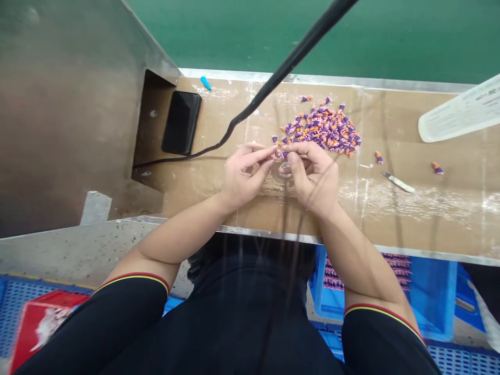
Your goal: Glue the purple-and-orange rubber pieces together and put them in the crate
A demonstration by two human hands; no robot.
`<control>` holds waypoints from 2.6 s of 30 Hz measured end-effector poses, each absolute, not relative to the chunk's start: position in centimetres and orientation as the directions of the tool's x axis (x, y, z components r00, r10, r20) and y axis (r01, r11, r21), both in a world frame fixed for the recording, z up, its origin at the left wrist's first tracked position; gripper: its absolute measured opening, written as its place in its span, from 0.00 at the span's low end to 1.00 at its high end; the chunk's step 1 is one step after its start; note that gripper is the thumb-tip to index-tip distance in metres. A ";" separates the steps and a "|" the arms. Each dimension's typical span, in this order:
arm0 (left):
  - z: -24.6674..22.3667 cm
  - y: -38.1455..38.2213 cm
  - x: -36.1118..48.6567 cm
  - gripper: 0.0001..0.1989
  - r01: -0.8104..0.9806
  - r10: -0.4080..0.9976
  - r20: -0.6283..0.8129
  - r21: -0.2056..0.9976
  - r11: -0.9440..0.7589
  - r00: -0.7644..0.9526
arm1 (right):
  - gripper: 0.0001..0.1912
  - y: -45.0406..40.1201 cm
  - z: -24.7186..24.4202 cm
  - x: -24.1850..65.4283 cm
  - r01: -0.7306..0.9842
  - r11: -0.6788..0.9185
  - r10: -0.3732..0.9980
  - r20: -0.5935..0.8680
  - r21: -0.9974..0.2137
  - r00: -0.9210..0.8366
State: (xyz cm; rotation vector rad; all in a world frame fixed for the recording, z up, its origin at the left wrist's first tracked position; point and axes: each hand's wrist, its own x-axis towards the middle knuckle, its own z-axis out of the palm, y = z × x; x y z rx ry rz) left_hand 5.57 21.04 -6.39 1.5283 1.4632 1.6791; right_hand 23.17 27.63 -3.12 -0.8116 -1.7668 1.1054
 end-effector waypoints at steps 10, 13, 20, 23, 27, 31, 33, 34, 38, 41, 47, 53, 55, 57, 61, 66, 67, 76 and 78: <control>-5.2 20.5 5.0 0.16 0.316 0.870 0.450 0.870 -0.377 -0.201 | 0.22 29.0 -3.3 24.2 -0.104 -0.023 0.852 0.035 -0.994 -0.522; -5.4 20.4 4.7 0.16 0.365 0.863 0.481 0.839 -0.403 -0.154 | 0.24 29.3 -3.2 24.4 -0.095 -0.050 0.845 0.009 -0.994 -0.535; -6.7 21.2 4.1 0.21 0.401 0.833 0.545 0.787 -0.468 -0.098 | 0.23 30.2 -3.1 25.0 -0.064 -0.012 0.811 0.028 -0.998 -0.585; -5.6 20.8 4.8 0.19 0.248 0.862 0.471 0.872 -0.423 -0.189 | 0.23 29.9 -3.3 24.8 -0.045 0.044 0.824 0.062 -0.998 -0.564; -4.1 20.3 6.0 0.20 -0.229 0.945 0.110 0.956 -0.185 -0.307 | 0.20 29.1 -3.4 24.3 -0.018 0.229 0.862 0.212 -0.973 -0.461; -4.1 20.4 6.4 0.24 -0.547 0.973 -0.147 0.837 0.026 -0.178 | 0.15 27.9 -3.1 23.7 0.129 0.460 0.846 0.389 -0.879 -0.363; -4.5 20.5 6.3 0.23 -0.575 0.971 -0.175 0.817 0.051 -0.162 | 0.13 27.3 -2.9 23.4 0.184 0.528 0.823 0.446 -0.829 -0.352; -4.8 20.6 6.3 0.22 -0.577 0.971 -0.171 0.815 0.045 -0.166 | 0.12 27.0 -2.7 23.3 0.199 0.554 0.811 0.470 -0.809 -0.349; -5.1 20.7 6.6 0.21 -0.580 0.968 -0.126 0.814 -0.025 -0.219 | 0.06 26.3 -2.5 22.8 0.212 0.627 0.767 0.547 -0.750 -0.334; -4.6 20.7 7.0 0.24 -0.547 0.956 -0.107 0.835 -0.063 -0.273 | 0.05 26.2 -2.7 22.6 0.210 0.652 0.750 0.579 -0.728 -0.320; -3.5 20.1 7.1 0.16 -0.322 0.915 0.063 0.924 -0.205 -0.400 | 0.06 26.1 -3.1 22.5 0.118 0.640 0.755 0.592 -0.759 -0.283; -3.8 19.9 7.0 0.12 -0.216 0.906 0.167 0.939 -0.266 -0.389 | 0.06 25.9 -2.9 22.5 0.050 0.597 0.778 0.563 -0.801 -0.277; -3.7 20.0 7.1 0.13 -0.292 0.911 0.093 0.930 -0.224 -0.401 | 0.06 26.1 -2.8 22.5 0.066 0.611 0.771 0.574 -0.789 -0.276; -3.5 20.0 7.2 0.16 -0.415 0.918 -0.020 0.896 -0.159 -0.395 | 0.05 26.2 -2.9 22.4 0.091 0.659 0.740 0.621 -0.747 -0.259; -3.2 20.0 7.3 0.15 -0.589 0.928 -0.187 0.807 -0.043 -0.323 | 0.02 26.5 -3.0 22.3 0.135 0.725 0.684 0.685 -0.675 -0.250; -3.0 20.0 7.3 0.12 -0.626 0.928 -0.212 0.779 -0.030 -0.308 | 0.03 26.4 -2.6 22.3 0.199 0.697 0.711 0.629 -0.689 -0.314; -2.9 19.9 7.3 0.12 -0.624 0.927 -0.213 0.781 -0.028 -0.307 | 0.03 26.3 -2.6 22.3 0.205 0.702 0.707 0.632 -0.683 -0.317; -2.8 19.9 7.4 0.18 -0.609 0.949 -0.125 0.789 -0.081 -0.289 | 0.02 26.4 -2.7 22.3 0.203 0.724 0.686 0.654 -0.660 -0.319; -3.0 19.8 7.5 0.18 -0.572 0.946 -0.096 0.814 -0.104 -0.308 | 0.02 26.3 -2.8 22.2 0.207 0.736 0.675 0.672 -0.645 -0.305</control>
